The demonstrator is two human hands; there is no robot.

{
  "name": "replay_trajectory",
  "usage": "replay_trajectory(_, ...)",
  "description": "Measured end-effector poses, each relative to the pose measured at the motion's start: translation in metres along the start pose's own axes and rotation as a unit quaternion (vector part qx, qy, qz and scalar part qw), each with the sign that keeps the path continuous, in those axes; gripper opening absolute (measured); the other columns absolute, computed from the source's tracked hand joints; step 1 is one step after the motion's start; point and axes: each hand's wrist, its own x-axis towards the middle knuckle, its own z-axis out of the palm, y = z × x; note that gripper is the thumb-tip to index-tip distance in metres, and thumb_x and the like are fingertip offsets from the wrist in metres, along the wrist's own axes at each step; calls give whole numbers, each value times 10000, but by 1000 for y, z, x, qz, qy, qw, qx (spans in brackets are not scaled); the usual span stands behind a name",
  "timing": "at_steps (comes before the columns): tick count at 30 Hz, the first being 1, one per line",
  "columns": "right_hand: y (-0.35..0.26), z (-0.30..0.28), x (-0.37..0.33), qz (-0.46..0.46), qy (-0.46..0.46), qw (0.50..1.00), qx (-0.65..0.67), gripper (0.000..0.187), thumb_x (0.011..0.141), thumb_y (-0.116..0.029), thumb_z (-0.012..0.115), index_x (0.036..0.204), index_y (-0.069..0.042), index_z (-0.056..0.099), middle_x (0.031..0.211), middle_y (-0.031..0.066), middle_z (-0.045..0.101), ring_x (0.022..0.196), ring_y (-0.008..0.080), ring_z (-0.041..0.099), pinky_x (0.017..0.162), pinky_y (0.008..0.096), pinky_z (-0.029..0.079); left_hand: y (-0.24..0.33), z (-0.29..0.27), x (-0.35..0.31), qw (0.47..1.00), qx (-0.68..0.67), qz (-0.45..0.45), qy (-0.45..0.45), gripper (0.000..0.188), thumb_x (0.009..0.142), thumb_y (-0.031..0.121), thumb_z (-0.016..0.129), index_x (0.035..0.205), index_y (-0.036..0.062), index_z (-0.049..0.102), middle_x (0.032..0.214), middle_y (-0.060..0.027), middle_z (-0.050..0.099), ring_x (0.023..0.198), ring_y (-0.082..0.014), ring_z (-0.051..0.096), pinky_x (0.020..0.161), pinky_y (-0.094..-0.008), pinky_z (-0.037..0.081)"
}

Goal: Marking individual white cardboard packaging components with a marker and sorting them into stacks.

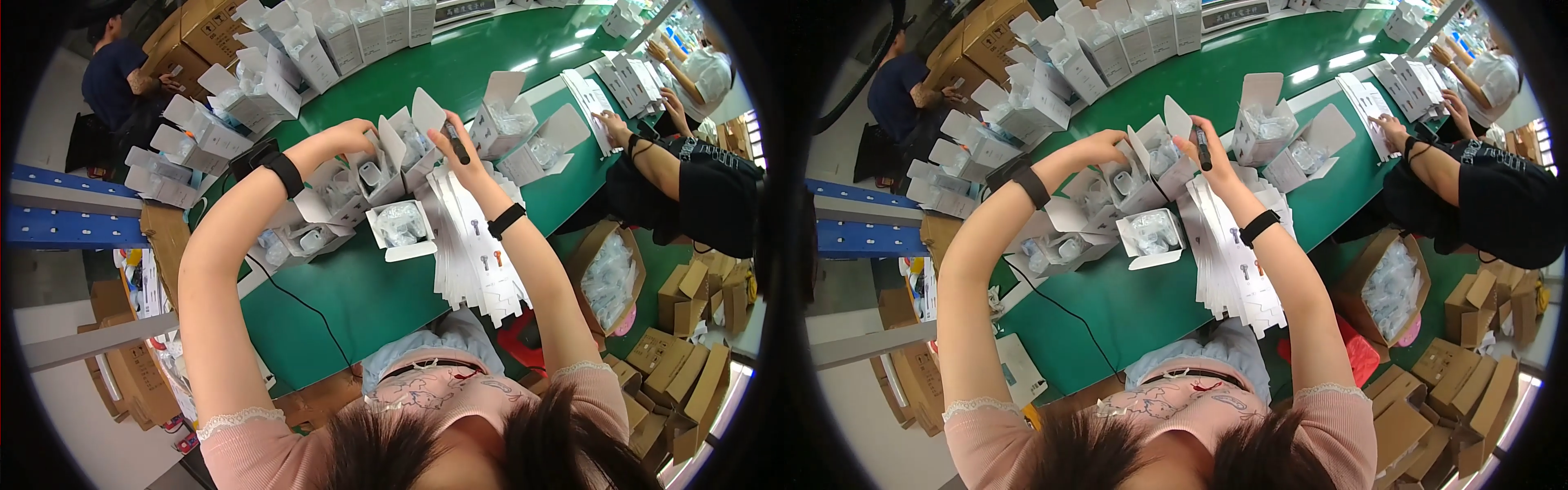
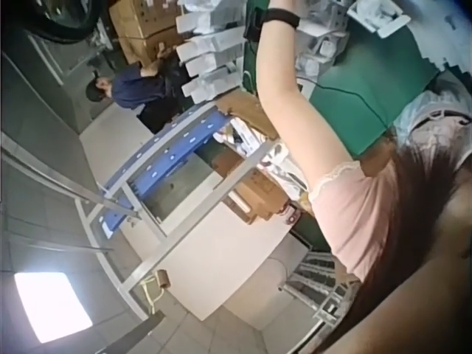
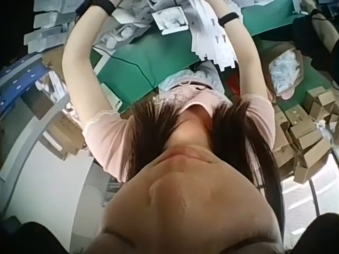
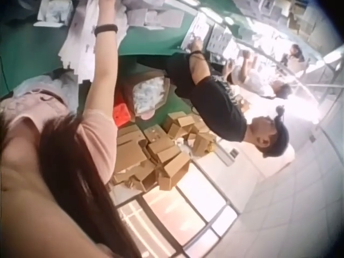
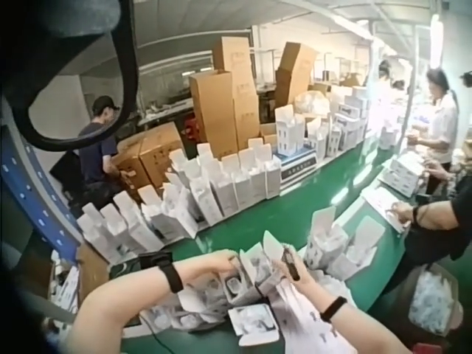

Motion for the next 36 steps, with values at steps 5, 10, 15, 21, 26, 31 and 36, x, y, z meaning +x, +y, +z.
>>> replay_trajectory(5, -23, -41, -54, -90, 134, 987, -28, 350, 763, -78, 601, 1066, -36, 431, 966, 84, 564, 934, 147, 513, 784, 254, 400, -10, -1, 4, 997, 49, 27, 61, 509, 656, 136, 595, 1134, 47, 445, 1040, -125, 512, 961, -253, 492, 765, -313, 420)
replay_trajectory(10, 15, -145, -180, -57, 312, 914, -252, 306, 814, -54, 530, 1087, -6, 399, 1006, 142, 555, 897, 174, 531, 789, 250, 412, 46, 1, -81, 909, 118, 243, 318, 408, 668, 99, 540, 1058, 13, 457, 1006, -171, 491, 942, -328, 475, 800, -384, 400)
replay_trajectory(15, 60, -188, -227, 110, 234, 946, -195, 390, 790, -75, 580, 1123, -20, 384, 1067, 173, 523, 969, 206, 515, 834, 259, 392, 117, 69, -213, 953, -124, 277, -3, 398, 737, 94, 568, 1107, 48, 427, 1077, -77, 464, 1008, -163, 457, 780, -268, 408)
replay_trajectory(21, 72, -176, -165, 162, 98, 974, -123, 594, 713, -227, 686, 1160, -22, 354, 1170, 229, 431, 1039, 232, 467, 849, 294, 393, 52, 247, -150, 969, -239, 41, 36, 769, 684, 366, 653, 1220, -20, 260, 1203, -200, 299, 1125, -318, 297, 939, -381, 281)
replay_trajectory(26, 77, -178, -149, 187, 85, 972, -115, 620, 713, -241, 687, 1178, -21, 340, 1135, 221, 450, 1014, 232, 471, 848, 300, 394, 27, 326, -66, 940, -207, -110, 247, 920, 620, 438, 695, 1239, -36, 208, 1243, -224, 213, 1152, -350, 230, 944, -393, 266)
replay_trajectory(31, 75, -172, -150, 256, 60, 962, -80, 689, 721, -240, 680, 1229, -37, 262, 1128, 191, 429, 992, 223, 460, 834, 306, 395, 43, 339, -49, 874, -317, -229, 288, 979, 594, 481, 704, 1231, -62, 197, 1253, -248, 187, 1135, -360, 271, 927, -390, 288)
replay_trajectory(36, 69, -154, -164, 257, 48, 965, -24, 748, 730, -219, 671, 1253, -32, 170, 1147, 176, 394, 992, 216, 448, 830, 310, 387, 20, 341, -40, 823, -427, -201, 317, 974, 601, 494, 700, 1223, -76, 212, 1215, -258, 293, 1078, -341, 384, 891, -382, 338)
